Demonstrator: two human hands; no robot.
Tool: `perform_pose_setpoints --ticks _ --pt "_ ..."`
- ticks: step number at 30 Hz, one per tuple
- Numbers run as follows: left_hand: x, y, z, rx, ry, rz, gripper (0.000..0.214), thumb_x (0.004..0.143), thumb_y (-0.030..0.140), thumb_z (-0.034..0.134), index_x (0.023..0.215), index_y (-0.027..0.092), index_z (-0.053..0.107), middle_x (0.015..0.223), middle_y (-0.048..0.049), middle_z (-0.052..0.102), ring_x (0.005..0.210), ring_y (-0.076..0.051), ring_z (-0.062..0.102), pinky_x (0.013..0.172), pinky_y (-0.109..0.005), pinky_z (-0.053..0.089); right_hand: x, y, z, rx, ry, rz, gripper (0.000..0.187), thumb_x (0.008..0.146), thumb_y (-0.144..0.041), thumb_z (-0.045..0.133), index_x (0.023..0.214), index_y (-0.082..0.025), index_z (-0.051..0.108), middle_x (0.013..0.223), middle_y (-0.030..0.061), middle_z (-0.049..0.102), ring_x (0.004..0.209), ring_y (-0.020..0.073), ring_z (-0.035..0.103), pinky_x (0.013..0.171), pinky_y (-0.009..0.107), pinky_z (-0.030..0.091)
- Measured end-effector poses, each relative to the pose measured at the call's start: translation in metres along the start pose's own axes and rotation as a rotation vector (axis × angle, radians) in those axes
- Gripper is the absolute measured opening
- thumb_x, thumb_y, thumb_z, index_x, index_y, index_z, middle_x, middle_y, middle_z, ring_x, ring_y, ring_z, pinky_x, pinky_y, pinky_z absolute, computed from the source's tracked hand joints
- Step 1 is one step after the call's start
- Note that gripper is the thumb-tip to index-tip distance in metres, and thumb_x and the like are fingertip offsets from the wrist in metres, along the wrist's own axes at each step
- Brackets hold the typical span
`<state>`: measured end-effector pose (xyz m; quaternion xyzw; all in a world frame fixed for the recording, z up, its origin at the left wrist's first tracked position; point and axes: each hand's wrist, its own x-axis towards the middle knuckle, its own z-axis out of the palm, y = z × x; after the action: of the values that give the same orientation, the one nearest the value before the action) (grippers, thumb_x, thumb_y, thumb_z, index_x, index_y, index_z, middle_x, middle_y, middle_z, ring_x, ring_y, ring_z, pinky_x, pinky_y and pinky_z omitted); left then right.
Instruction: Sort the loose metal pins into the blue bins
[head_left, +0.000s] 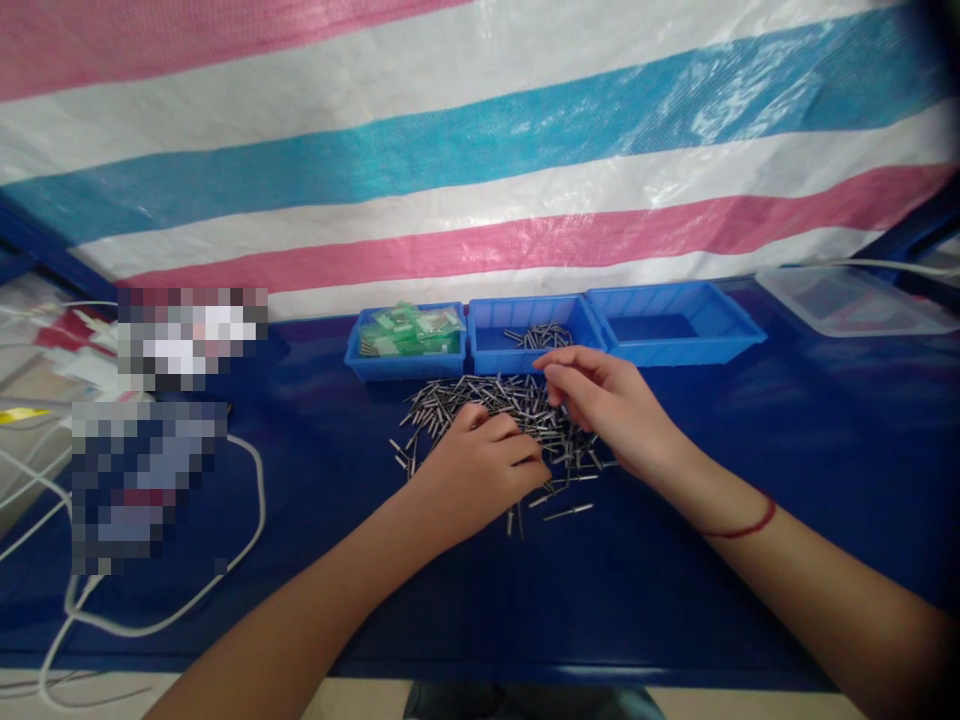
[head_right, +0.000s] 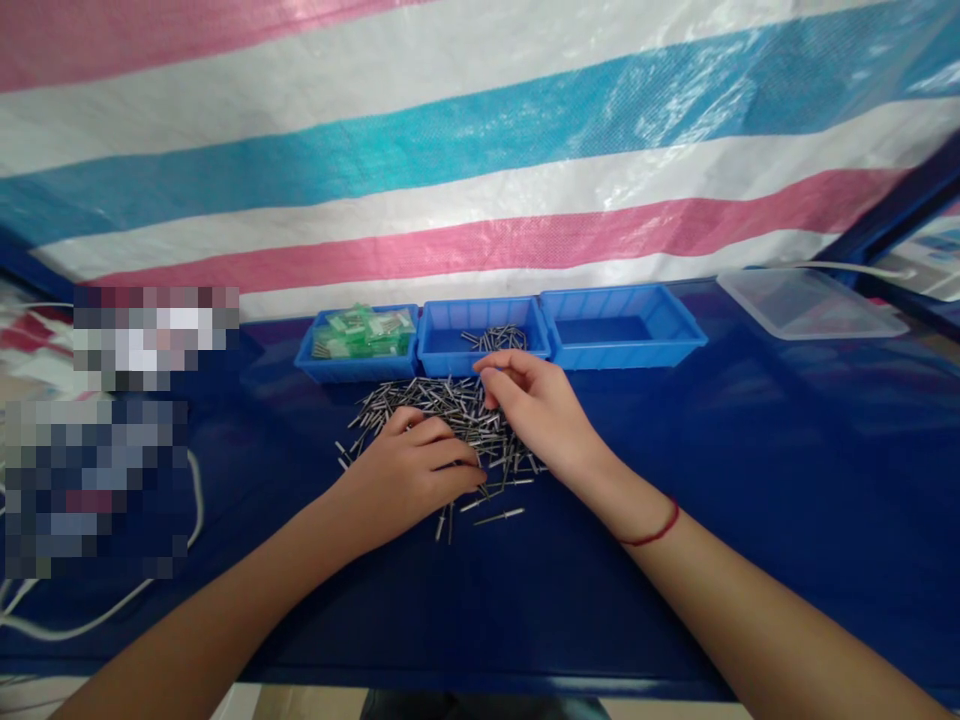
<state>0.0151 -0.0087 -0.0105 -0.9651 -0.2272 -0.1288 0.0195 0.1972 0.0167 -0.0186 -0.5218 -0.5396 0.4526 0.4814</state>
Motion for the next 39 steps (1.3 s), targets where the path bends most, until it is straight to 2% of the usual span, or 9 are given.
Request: perform_pose_setpoints --ticks 3,7,11,16,22,27,32,36,39 --pt "0.000 0.001 0.003 0.005 0.010 0.009 0.013 0.092 0.019 0.054 0.095 0.024 0.065 0.095 0.0026 0.069 0.090 -0.016 0.054 0.082 -0.035 0.028 0.000 0.000 0.000 -0.026 -0.006 -0.006 0.022 0.080 -0.033 0.056 0.088 -0.015 0.065 0.061 -0.0023 0.054 0.042 0.0062 0.037 0.040 0.022 0.027" --pt "0.000 0.001 0.004 0.026 0.001 -0.002 0.014 0.093 0.019 0.052 0.088 0.022 0.064 0.087 0.0017 0.068 0.087 -0.015 0.054 0.083 -0.036 0.028 -0.001 -0.002 -0.001 -0.034 -0.010 -0.005 0.021 0.080 -0.034 0.056 0.085 -0.016 0.065 0.061 -0.0024 0.054 0.043 0.0068 0.038 0.043 0.023 0.030" --pt "0.001 0.002 0.002 0.053 -0.010 -0.019 0.016 0.094 0.020 0.050 0.084 0.021 0.062 0.082 0.0010 0.066 0.084 -0.015 0.053 0.082 -0.035 0.028 -0.001 -0.003 -0.001 -0.038 -0.015 -0.004 0.021 0.080 -0.034 0.056 0.084 -0.015 0.065 0.060 -0.0021 0.053 0.043 0.0069 0.039 0.041 0.023 0.027" --pt "-0.001 0.003 0.001 0.074 -0.026 -0.012 0.015 0.094 0.020 0.048 0.090 0.021 0.063 0.086 0.0001 0.065 0.084 -0.015 0.052 0.082 -0.036 0.029 -0.002 -0.003 0.000 -0.052 -0.031 -0.005 0.020 0.080 -0.033 0.055 0.081 -0.015 0.064 0.060 -0.0024 0.052 0.043 0.0065 0.038 0.040 0.022 0.025" --pt "-0.002 0.004 0.003 0.096 -0.023 -0.070 0.018 0.094 0.020 0.047 0.096 0.021 0.064 0.091 -0.0025 0.064 0.086 -0.017 0.054 0.084 -0.036 0.033 -0.002 -0.005 0.001 -0.054 -0.043 0.013 0.019 0.080 -0.032 0.054 0.081 -0.015 0.064 0.059 -0.0023 0.052 0.044 0.0072 0.039 0.041 0.022 0.026" --pt "-0.002 0.000 -0.001 -0.021 0.104 -0.207 0.022 0.094 0.018 0.045 0.107 0.022 0.062 0.097 -0.0035 0.065 0.089 -0.018 0.057 0.083 -0.034 0.038 -0.003 -0.002 0.001 -0.109 -0.057 -0.016 0.019 0.081 -0.030 0.053 0.084 -0.016 0.065 0.063 -0.0013 0.055 0.048 0.0092 0.043 0.045 0.024 0.032" --pt "-0.004 -0.009 -0.002 -0.277 0.287 -0.387 0.024 0.095 0.021 0.042 0.114 0.019 0.057 0.103 -0.0066 0.063 0.095 -0.018 0.058 0.084 -0.031 0.044 -0.010 0.001 0.006 -0.247 -0.173 -0.181 0.018 0.082 -0.022 0.052 0.091 -0.017 0.067 0.079 0.0022 0.065 0.062 0.0135 0.054 0.059 0.027 0.041" --pt "-0.004 -0.010 0.002 -0.471 0.436 -0.540 0.026 0.093 0.021 0.046 0.118 0.020 0.053 0.096 -0.0040 0.063 0.088 -0.015 0.059 0.082 -0.027 0.046 -0.018 -0.003 0.011 -0.224 -0.276 -0.254 0.015 0.082 -0.022 0.055 0.092 -0.018 0.067 0.077 0.0016 0.064 0.059 0.0119 0.052 0.055 0.026 0.040" --pt "-0.003 -0.008 0.005 -0.612 0.478 -0.620 0.025 0.093 0.020 0.047 0.118 0.021 0.052 0.093 -0.0020 0.061 0.082 -0.013 0.059 0.076 -0.025 0.047 -0.023 -0.006 0.014 -0.244 -0.290 -0.319 0.012 0.083 -0.025 0.058 0.088 -0.019 0.067 0.079 0.0024 0.064 0.058 0.0112 0.050 0.053 0.025 0.039"
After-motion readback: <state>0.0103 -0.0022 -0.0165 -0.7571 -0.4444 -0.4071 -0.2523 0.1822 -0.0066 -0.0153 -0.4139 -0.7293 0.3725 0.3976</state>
